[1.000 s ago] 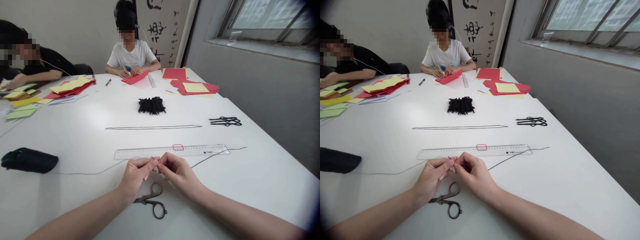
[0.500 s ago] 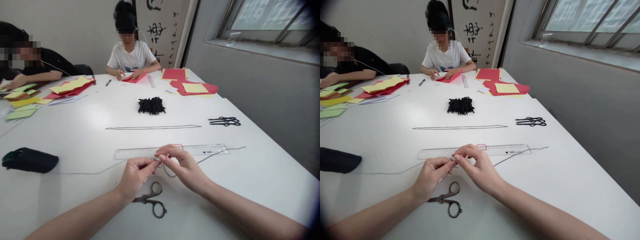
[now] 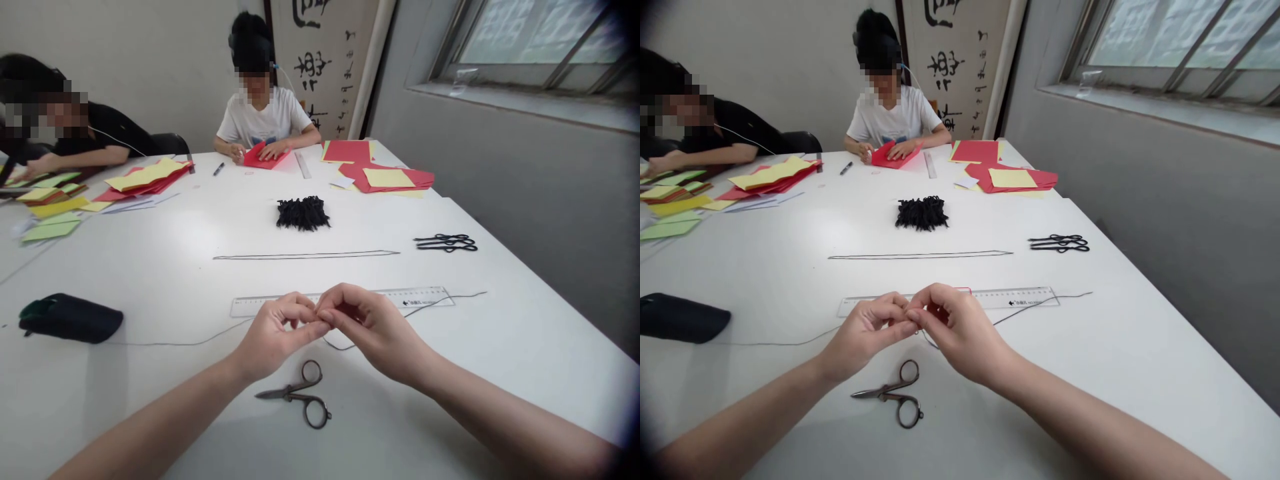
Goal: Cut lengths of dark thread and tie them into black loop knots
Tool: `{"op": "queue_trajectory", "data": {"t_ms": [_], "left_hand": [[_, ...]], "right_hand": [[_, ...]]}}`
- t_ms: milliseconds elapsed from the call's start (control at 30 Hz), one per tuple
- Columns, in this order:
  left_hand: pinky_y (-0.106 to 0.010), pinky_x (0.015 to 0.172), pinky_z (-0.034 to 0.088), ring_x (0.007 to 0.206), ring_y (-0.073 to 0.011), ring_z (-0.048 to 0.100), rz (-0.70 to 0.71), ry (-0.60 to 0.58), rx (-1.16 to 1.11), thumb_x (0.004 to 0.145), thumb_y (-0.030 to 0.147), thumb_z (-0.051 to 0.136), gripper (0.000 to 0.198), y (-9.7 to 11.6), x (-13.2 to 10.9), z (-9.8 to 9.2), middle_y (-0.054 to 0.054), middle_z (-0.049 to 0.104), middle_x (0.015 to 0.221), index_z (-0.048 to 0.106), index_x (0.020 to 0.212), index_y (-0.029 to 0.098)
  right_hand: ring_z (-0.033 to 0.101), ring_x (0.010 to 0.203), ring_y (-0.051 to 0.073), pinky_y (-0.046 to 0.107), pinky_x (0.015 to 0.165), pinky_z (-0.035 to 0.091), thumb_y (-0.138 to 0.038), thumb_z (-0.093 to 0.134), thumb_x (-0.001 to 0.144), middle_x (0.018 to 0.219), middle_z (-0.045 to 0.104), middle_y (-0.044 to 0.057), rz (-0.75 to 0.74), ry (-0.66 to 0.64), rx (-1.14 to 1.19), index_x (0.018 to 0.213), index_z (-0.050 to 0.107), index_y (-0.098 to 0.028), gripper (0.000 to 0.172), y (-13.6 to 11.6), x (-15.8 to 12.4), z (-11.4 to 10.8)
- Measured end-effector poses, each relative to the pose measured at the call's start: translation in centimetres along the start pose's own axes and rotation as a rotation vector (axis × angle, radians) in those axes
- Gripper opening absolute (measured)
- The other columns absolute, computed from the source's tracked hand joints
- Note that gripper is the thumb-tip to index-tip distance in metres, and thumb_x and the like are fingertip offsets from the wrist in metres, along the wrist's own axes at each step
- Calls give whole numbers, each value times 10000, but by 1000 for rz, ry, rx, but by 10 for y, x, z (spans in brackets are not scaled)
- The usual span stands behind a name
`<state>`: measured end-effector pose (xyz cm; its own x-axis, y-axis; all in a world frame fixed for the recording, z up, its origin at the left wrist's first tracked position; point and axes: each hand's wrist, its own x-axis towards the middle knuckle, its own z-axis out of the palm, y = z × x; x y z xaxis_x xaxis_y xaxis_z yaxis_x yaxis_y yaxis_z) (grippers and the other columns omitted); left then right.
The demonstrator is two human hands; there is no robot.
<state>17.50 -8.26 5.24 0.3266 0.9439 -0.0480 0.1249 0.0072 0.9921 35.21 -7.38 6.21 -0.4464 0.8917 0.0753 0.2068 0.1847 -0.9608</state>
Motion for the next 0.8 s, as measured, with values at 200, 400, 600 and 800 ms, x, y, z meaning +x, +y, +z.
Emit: {"op": "queue_trajectory", "data": {"t_ms": [200, 400, 600, 800], "left_hand": [[-348, 907, 419, 908, -190, 607, -83, -209, -208, 849, 310, 607, 185, 14, -1, -7, -59, 686, 846, 709, 797, 165], [-171, 435, 273, 428, -29, 312, -251, -171, -411, 789, 336, 672, 218, 11, -5, -9, 55, 419, 508, 628, 708, 138], [-194, 385, 71, 408, -27, 107, -293, -122, -388, 769, 344, 680, 215, 12, -6, -15, 99, 206, 455, 624, 719, 143], [-202, 393, 54, 428, -35, 103, -327, -24, -383, 746, 360, 680, 236, 10, -2, -20, 87, 276, 481, 585, 699, 149]], "right_hand": [[433, 540, 82, 207, 461, 285, -402, 480, 928, 615, 527, -14, 124, -131, 569, 792, 456, -182, 259, -9, 0, -5], [405, 509, 46, 196, 473, 301, -371, 536, 910, 650, 460, -49, 40, 58, 520, 776, 430, -189, 249, -20, 0, -25], [399, 505, 56, 195, 447, 304, -350, 544, 904, 635, 427, -48, -84, 271, 283, 769, 440, -205, 224, -28, -2, -60], [427, 503, 75, 212, 441, 352, -255, 463, 930, 599, 457, -47, -193, 327, -145, 773, 431, -217, 165, -35, -10, -87]]}}
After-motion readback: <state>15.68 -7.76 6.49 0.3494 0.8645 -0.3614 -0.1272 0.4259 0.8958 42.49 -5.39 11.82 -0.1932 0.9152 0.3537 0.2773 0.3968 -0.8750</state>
